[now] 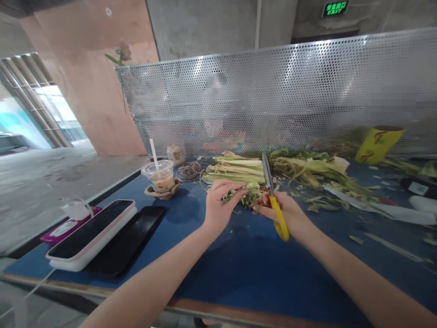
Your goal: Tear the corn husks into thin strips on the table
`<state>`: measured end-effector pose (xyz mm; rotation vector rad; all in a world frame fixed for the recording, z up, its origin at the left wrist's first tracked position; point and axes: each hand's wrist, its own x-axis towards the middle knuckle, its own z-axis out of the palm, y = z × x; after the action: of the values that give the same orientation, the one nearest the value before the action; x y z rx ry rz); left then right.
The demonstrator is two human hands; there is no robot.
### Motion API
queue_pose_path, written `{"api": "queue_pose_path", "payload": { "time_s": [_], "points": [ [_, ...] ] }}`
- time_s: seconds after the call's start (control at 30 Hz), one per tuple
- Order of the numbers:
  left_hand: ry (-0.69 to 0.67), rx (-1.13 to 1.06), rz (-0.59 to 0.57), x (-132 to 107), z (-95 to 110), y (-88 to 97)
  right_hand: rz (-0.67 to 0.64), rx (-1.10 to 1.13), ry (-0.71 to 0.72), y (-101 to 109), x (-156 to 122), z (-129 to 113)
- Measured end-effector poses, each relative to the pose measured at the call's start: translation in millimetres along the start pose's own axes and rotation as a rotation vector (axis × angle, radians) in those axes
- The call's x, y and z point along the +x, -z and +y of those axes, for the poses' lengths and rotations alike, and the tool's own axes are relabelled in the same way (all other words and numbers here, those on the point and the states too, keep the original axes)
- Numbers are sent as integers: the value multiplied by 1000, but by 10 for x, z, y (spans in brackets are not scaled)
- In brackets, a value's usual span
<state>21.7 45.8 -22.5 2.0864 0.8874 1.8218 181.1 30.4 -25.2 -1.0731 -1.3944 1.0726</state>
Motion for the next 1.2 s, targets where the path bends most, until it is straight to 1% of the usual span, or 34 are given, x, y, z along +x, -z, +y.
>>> {"api": "queue_pose_path", "payload": {
  "time_s": [0.07, 0.13, 0.2, 0.3, 0.33, 0.4, 0.47, 0.5, 0.57, 0.67, 0.77, 0.83, 0.9, 0.97, 1.03, 1.1, 1.2],
  "points": [
    [46, -18, 5, 1, -8, 0, 9, 0, -7, -12, -7, 17],
    [152, -60, 8, -2, -15, -14, 40, -9, -3, -2, -11, 38],
    [351, -157, 29, -9, -20, -39, 75, -17, 9, 31, -15, 39],
    [699, -385, 69, -14, -23, -67, 106, -63, 31, 92, -32, -16],
    [785, -448, 77, -11, -23, -67, 113, -83, 44, 107, -38, -42],
    [888, -521, 84, 1, -22, -53, 126, -108, 71, 127, -44, -86],
    [915, -545, 96, 17, -22, -29, 138, -113, 108, 136, -39, -109],
    [897, -549, 106, 23, -22, -17, 144, -114, 124, 140, -35, -113],
    [813, -534, 111, 29, -22, -2, 144, -130, 151, 154, -31, -120],
    [611, -445, 62, 18, -15, 9, 133, -196, 207, 202, -50, -148],
    [409, -368, 6, 10, 5, 32, 134, -356, 224, 291, -71, -180],
    [313, -377, 49, 20, 20, 60, 87, -487, 184, 372, -63, -170],
    [237, -425, 151, 41, 29, 97, -9, -609, 131, 458, -38, -126],
    [166, -470, 260, 67, 32, 136, -28, -739, 81, 534, -14, -61],
    [101, -472, 329, 88, 37, 173, -30, -853, 55, 584, -8, -1],
    [52, -440, 343, 97, 50, 199, -102, -913, 89, 603, -27, 37],
    [15, -402, 309, 92, 79, 210, -214, -925, 164, 582, -72, 40]
  ]
}}
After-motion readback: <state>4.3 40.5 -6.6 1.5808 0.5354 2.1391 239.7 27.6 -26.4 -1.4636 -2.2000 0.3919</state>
